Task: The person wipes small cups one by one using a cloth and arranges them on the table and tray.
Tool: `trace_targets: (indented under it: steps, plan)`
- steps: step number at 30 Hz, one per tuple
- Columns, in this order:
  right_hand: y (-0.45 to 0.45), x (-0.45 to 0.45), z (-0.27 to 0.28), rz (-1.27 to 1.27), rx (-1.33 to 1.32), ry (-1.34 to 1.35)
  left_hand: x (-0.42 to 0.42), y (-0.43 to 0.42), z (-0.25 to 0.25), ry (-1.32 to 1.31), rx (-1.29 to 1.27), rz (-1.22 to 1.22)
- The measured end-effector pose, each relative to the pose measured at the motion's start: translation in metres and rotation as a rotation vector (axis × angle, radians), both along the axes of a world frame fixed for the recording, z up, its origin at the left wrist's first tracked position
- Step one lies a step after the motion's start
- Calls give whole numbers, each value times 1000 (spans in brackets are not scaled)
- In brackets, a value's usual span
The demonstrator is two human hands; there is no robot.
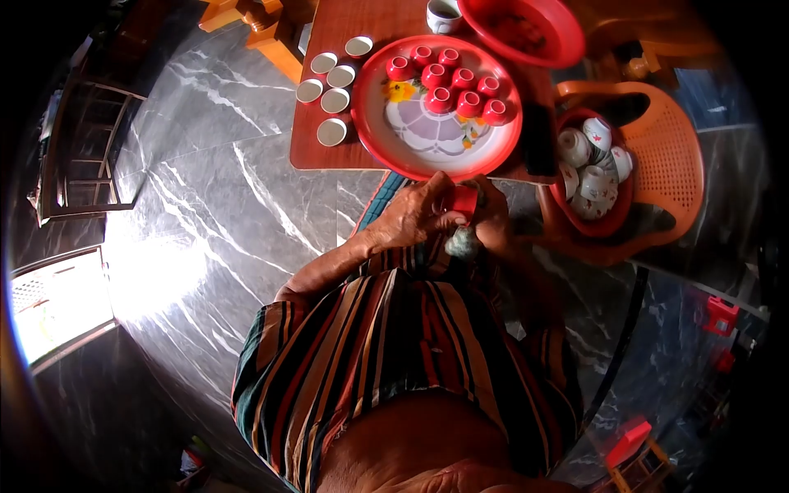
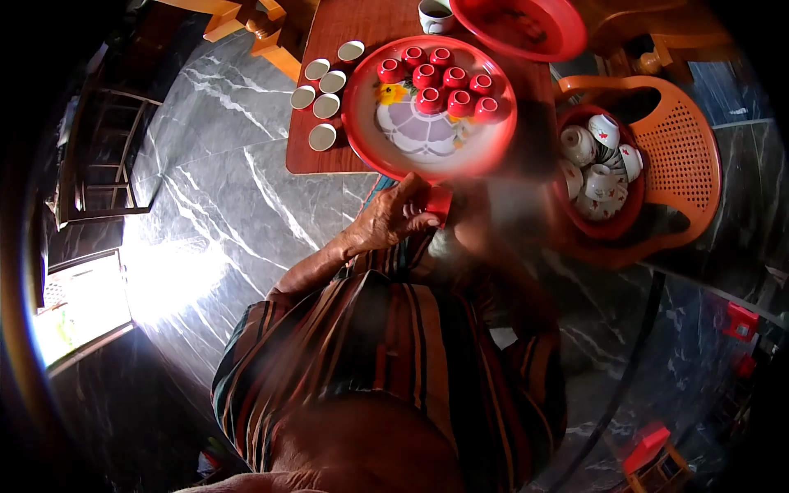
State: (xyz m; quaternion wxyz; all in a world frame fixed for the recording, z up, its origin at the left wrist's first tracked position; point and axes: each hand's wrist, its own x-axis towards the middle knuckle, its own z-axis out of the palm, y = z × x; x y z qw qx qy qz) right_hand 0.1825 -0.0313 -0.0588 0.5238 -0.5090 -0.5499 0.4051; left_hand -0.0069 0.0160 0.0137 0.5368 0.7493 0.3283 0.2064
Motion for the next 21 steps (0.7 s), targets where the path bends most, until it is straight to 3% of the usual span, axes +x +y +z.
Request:
trace_targets:
  steps: [2, 4, 6, 8, 11, 13, 14, 16, 18, 21]
  plan:
    - [4, 6, -3, 185, -185, 72, 3, -1, -1, 0, 359, 11]
    - [-7, 7, -2, 261, -479, 206, 4, -2, -7, 28, 388, 0]
    - [-14, 0, -7, 275, -536, 697, 8, -4, -17, 25, 676, 14]
    - [-12, -5, -4, 365, -595, 1066, 8, -5, -20, 65, 665, 4]
    - [-14, -4, 7, 59, -603, 808, 8, -6, -23, 13, 728, 3]
    - [-8, -3, 36, 179, -206, 378, 6, -8, -10, -160, 79, 129]
    - [-9, -1, 34, 179, -208, 377, 3, -1, -23, -194, -26, 74]
    - [-16, 4, 31, -94, -136, -89, -4, 3, -26, -336, -571, 25]
    - [-15, 10, 32, -16, 159, -601, -3, 3, -23, -278, -552, -27]
    - [-4, 9, 66, 99, 528, -844, -6, 4, -23, -264, -528, -103]
